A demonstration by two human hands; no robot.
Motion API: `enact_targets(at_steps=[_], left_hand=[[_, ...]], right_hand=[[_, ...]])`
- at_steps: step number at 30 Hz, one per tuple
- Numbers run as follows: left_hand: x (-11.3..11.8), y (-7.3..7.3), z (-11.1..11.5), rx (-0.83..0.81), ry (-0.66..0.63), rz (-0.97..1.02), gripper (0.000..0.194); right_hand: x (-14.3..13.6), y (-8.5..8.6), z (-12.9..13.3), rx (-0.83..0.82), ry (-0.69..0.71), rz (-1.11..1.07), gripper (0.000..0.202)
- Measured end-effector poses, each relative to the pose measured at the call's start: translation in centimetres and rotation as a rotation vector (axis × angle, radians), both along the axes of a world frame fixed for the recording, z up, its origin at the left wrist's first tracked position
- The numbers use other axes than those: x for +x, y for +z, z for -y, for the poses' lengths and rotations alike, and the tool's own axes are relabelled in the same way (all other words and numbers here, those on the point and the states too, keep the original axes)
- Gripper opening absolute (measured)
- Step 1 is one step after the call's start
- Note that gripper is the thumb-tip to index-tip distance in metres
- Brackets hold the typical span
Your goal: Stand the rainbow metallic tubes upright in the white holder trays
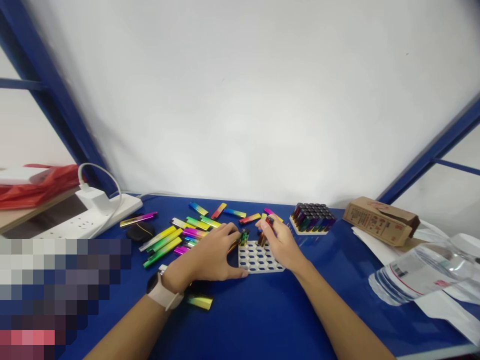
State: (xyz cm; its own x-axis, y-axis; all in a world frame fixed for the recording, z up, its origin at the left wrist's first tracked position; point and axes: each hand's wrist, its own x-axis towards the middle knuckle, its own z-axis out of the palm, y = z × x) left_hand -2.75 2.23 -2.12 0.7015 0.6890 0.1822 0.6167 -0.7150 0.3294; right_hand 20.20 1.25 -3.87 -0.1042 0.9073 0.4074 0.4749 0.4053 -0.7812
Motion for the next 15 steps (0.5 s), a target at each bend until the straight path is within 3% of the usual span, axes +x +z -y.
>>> enact_targets(at_steps=[6, 15], left_hand=[[-0.1, -0.4, -0.2, 0.002, -0.002, 0.008, 0.072], [0.0, -0.4, -0.1, -0.005, -0.005, 0.013, 0.073]], right_hand=[[-0.3, -0.6, -0.1, -0.144, 0.168, -0.066, 0.031], [-0.3, 0.4, 0.1, -0.096, 0.112, 0.230, 0.026]])
